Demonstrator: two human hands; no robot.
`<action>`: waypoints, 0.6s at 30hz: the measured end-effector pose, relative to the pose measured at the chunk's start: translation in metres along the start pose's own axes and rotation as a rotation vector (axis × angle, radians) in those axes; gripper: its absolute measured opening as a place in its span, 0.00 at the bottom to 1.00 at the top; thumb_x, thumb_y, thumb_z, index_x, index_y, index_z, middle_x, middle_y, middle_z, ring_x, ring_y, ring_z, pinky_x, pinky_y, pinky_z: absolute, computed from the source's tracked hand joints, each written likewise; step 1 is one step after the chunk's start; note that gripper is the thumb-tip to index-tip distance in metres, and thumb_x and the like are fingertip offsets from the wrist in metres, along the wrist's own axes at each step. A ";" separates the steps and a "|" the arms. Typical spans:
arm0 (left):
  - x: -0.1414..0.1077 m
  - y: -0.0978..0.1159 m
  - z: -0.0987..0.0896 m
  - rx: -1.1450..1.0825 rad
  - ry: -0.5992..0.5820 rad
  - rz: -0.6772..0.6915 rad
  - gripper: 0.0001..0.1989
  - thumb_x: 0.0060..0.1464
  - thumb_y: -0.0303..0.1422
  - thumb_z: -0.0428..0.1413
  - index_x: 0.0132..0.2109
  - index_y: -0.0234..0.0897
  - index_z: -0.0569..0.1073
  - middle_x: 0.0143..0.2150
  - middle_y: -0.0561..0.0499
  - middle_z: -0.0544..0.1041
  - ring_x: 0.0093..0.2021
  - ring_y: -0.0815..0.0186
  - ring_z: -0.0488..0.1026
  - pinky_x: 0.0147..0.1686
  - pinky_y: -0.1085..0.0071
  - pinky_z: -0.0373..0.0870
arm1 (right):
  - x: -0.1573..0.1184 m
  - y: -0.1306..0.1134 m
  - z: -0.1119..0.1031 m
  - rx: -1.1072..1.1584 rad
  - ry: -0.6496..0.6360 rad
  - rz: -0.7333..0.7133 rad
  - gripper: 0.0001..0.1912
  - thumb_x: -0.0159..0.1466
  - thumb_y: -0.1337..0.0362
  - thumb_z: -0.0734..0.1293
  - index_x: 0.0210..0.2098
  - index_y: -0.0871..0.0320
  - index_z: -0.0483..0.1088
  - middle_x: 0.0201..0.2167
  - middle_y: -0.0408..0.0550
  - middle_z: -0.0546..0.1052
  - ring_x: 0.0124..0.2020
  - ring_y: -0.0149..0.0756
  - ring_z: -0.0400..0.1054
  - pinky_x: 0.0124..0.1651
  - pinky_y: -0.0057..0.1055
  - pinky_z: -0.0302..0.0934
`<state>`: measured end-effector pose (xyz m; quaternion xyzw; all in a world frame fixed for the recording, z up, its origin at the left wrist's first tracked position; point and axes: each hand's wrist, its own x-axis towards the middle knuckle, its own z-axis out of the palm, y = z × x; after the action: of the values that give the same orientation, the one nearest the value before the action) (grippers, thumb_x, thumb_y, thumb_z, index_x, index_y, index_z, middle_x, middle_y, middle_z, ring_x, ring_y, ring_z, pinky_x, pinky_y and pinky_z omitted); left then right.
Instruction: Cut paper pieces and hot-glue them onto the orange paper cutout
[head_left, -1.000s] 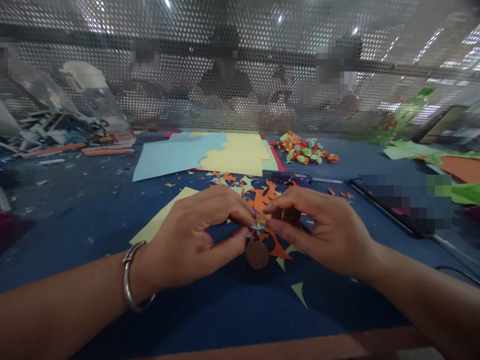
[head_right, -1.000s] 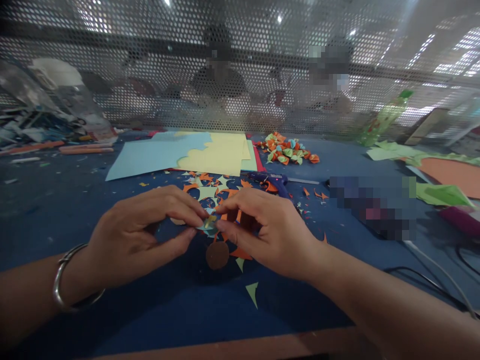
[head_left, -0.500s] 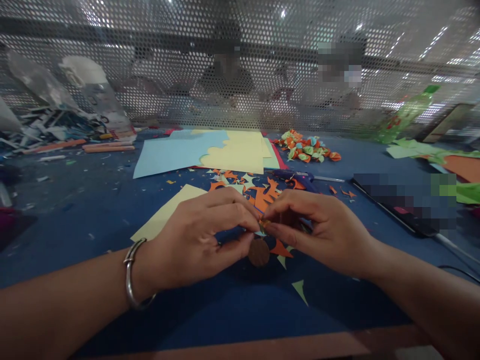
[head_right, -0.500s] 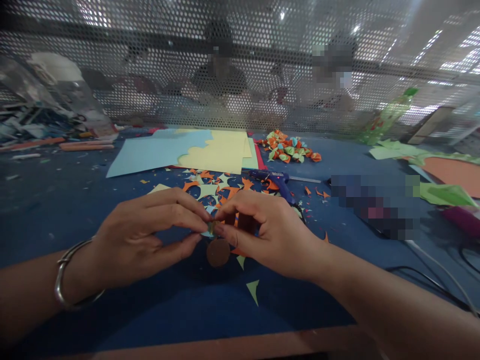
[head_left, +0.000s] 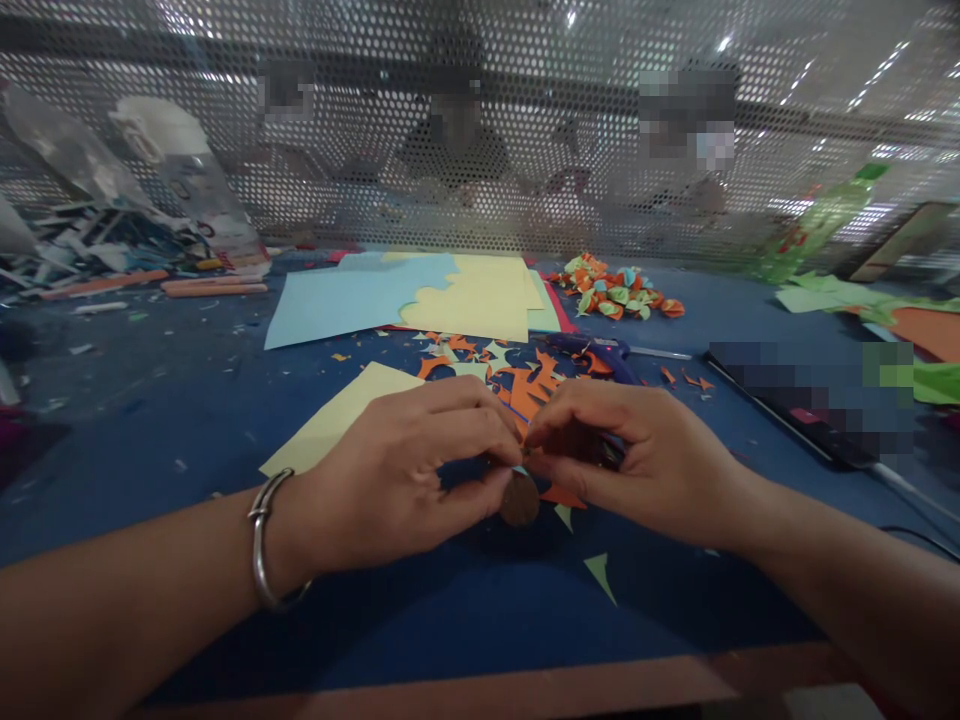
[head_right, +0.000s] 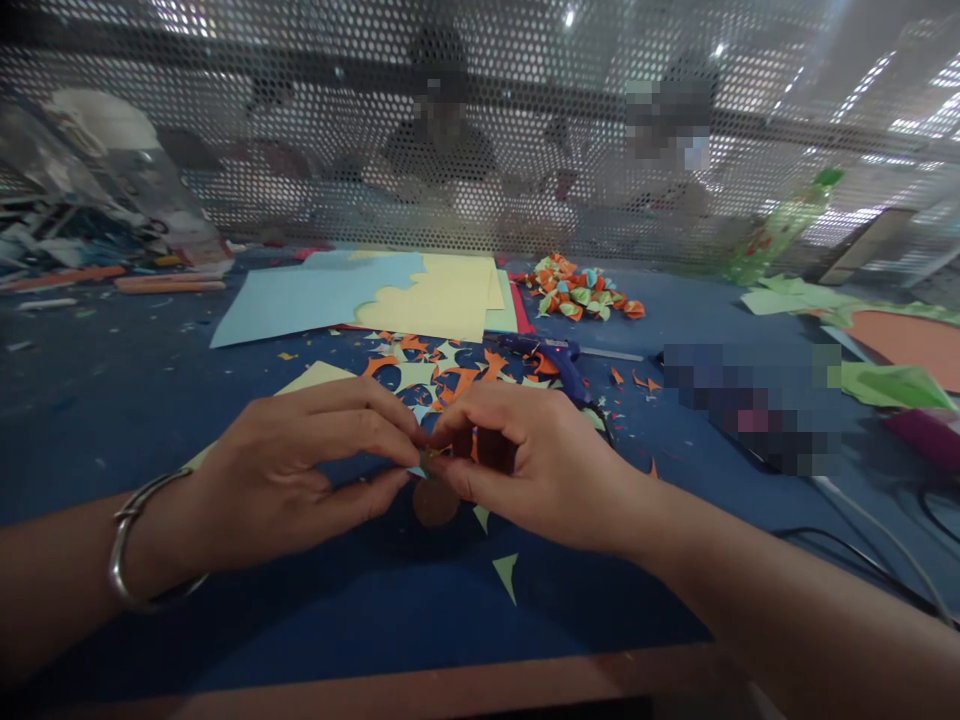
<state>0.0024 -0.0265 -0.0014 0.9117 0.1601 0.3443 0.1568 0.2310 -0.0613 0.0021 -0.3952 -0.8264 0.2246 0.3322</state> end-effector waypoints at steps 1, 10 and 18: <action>0.000 0.000 0.000 0.001 -0.003 0.000 0.06 0.57 0.21 0.58 0.37 0.33 0.79 0.38 0.49 0.81 0.38 0.73 0.76 0.40 0.79 0.70 | 0.000 0.000 0.000 0.001 -0.003 0.001 0.04 0.63 0.70 0.71 0.39 0.61 0.77 0.28 0.41 0.74 0.25 0.23 0.67 0.27 0.20 0.61; 0.001 -0.001 0.001 0.014 -0.021 -0.022 0.07 0.57 0.22 0.57 0.37 0.36 0.78 0.38 0.51 0.80 0.38 0.71 0.76 0.40 0.76 0.71 | -0.001 0.000 0.000 -0.001 -0.023 0.032 0.05 0.63 0.69 0.70 0.40 0.59 0.76 0.30 0.41 0.74 0.25 0.24 0.68 0.27 0.21 0.61; 0.001 -0.004 0.000 0.008 0.027 -0.138 0.05 0.55 0.22 0.58 0.35 0.36 0.76 0.34 0.52 0.80 0.36 0.69 0.75 0.38 0.73 0.71 | 0.000 -0.003 -0.005 -0.013 0.064 0.067 0.05 0.68 0.63 0.68 0.40 0.57 0.75 0.28 0.43 0.76 0.26 0.27 0.68 0.26 0.23 0.62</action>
<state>0.0024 -0.0227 -0.0029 0.8945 0.2258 0.3443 0.1745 0.2334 -0.0620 0.0074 -0.4316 -0.8032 0.2177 0.3483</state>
